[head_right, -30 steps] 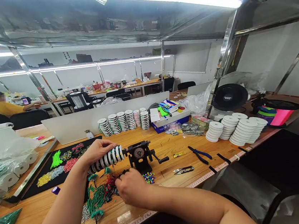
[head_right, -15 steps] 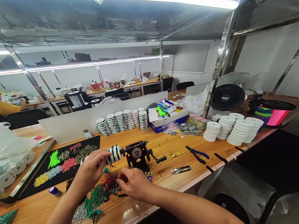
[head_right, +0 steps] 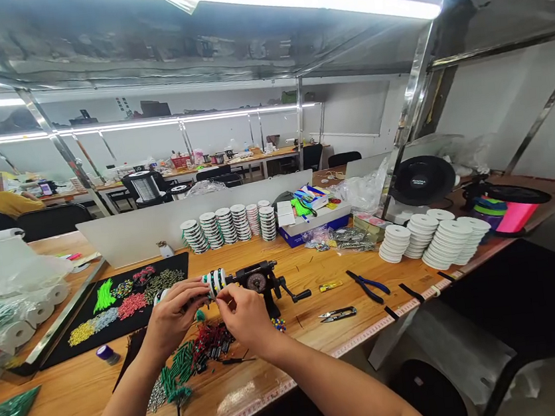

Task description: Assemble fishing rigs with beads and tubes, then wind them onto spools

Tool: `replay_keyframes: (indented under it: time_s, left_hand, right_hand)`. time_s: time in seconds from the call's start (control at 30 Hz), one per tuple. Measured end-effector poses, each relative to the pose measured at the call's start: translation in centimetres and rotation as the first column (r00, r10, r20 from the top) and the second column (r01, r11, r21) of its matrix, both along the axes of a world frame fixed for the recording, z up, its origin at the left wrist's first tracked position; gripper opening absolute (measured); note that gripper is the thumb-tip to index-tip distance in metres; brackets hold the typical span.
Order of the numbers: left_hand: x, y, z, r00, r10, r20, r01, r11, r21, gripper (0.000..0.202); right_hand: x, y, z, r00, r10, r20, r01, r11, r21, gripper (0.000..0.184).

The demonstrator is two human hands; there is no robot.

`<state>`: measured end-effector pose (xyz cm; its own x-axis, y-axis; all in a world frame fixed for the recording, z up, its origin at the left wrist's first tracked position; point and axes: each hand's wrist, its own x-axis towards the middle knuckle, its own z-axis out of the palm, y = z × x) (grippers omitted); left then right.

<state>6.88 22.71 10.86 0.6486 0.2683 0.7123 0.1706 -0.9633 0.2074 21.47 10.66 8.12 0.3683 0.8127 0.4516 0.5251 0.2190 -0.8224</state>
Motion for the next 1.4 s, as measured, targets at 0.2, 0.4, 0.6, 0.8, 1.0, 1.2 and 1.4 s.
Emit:
replay_keyframes:
  time_s: [0.2, 0.4, 0.6, 0.8, 1.0, 1.2, 1.4]
  left_hand:
    - [-0.1, 0.1, -0.2, 1.0, 0.017, 0.006, -0.017, 1.0, 0.01, 0.018]
    - [0.1, 0.1, -0.3, 1.0, 0.018, 0.002, -0.018, 0.999, 0.028, 0.016]
    - [0.1, -0.1, -0.4, 0.999, 0.039, 0.0, -0.039, 0.999, 0.025, 0.018]
    - [0.1, -0.4, -0.1, 0.998, 0.064, -0.014, -0.064, 0.998, 0.013, 0.019]
    - [0.3, -0.2, -0.1, 1.0, 0.015, -0.025, -0.015, 1.0, -0.002, 0.015]
    - [0.6, 0.2, -0.1, 0.999, -0.04, 0.007, 0.039, 0.995, 0.094, 0.015]
    - [0.7, 0.8, -0.7, 0.997, -0.064, 0.043, 0.058, 0.99, 0.129, 0.018]
  right_hand:
    - [-0.2, 0.7, 0.2, 0.964, 0.057, -0.261, -0.069, 0.997, -0.037, 0.01]
    - [0.2, 1.3, -0.8, 0.844, 0.13, -0.521, -0.204, 0.975, -0.089, 0.02]
    - [0.0, 0.2, -0.9, 0.834, 0.15, -0.532, -0.181, 0.983, -0.007, 0.025]
    - [-0.4, -3.0, -1.1, 0.958, 0.264, -0.11, -0.275, 0.957, -0.097, 0.008]
    - [-1.7, -7.1, -5.0, 0.724, 0.413, 0.552, -0.396, 0.905, -0.158, 0.018]
    - [3.5, -9.7, -8.0, 0.971, -0.127, 0.2, 0.151, 0.982, -0.11, 0.014]
    - [6.5, -9.9, -9.8, 0.953, -0.126, 0.274, 0.219, 0.914, -0.34, 0.013]
